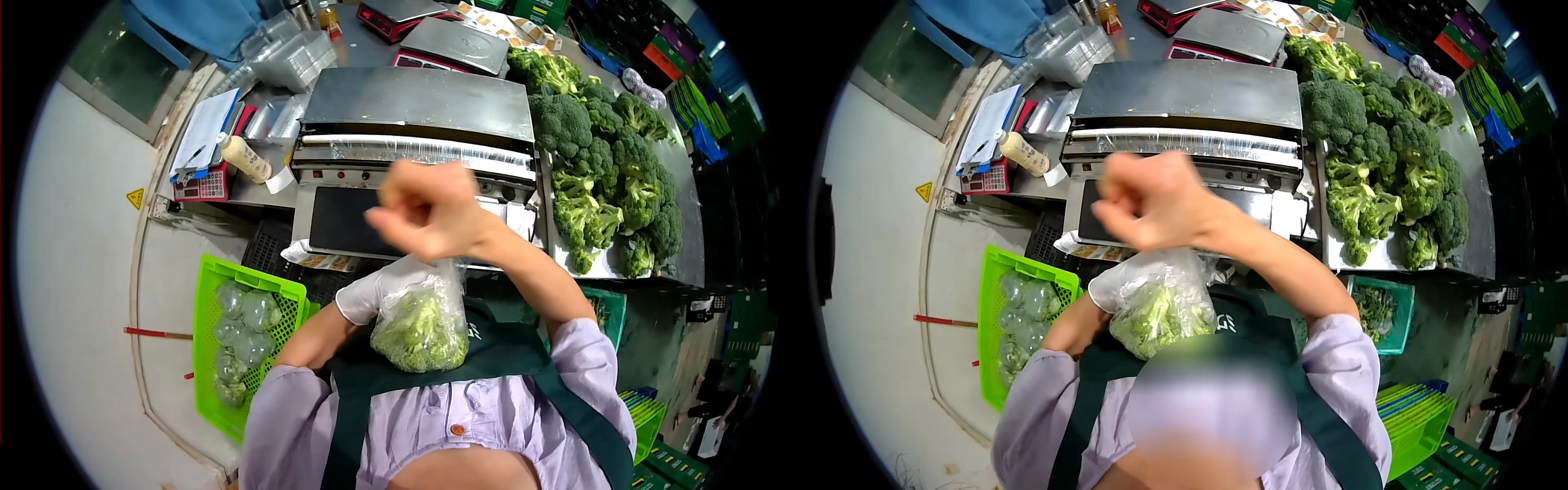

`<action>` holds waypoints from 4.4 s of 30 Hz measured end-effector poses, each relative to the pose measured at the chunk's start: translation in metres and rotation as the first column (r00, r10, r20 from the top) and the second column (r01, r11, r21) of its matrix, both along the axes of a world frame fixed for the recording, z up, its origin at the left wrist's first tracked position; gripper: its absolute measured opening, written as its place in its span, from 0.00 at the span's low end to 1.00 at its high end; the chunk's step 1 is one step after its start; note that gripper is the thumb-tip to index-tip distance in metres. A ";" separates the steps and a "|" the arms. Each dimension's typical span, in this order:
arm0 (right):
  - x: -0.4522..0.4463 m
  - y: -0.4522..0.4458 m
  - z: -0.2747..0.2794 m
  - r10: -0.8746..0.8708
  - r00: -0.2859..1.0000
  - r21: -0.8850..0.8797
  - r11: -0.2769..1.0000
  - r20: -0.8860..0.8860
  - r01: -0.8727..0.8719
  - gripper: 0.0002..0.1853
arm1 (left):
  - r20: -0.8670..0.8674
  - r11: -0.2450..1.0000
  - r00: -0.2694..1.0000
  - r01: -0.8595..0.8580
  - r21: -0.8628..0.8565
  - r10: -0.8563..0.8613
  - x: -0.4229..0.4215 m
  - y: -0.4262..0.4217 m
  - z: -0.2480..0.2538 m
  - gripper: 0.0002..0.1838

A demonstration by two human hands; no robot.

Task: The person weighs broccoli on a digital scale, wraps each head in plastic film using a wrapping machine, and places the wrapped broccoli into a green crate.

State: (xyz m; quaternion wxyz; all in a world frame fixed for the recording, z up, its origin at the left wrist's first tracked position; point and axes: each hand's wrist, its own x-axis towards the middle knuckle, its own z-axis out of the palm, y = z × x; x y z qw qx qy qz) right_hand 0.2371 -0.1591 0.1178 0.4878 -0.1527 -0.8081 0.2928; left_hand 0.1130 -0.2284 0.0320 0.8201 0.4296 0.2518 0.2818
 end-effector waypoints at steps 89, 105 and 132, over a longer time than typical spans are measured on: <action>-0.187 -0.098 -0.244 0.813 0.413 -0.910 0.392 0.410 0.134 0.10 | -0.726 -0.318 -0.551 -0.833 0.452 0.412 -0.399 -0.384 -0.248 0.36; -0.044 -0.061 -0.165 0.464 0.773 -0.811 0.574 0.433 0.110 0.12 | -0.573 -0.099 -0.755 -0.628 0.772 0.318 -0.372 -0.243 -0.173 0.20; 0.457 0.110 -0.057 -0.825 -0.053 0.387 0.206 0.563 0.899 0.35 | -0.326 0.289 0.037 -0.565 0.773 0.945 -0.192 0.098 -0.067 0.15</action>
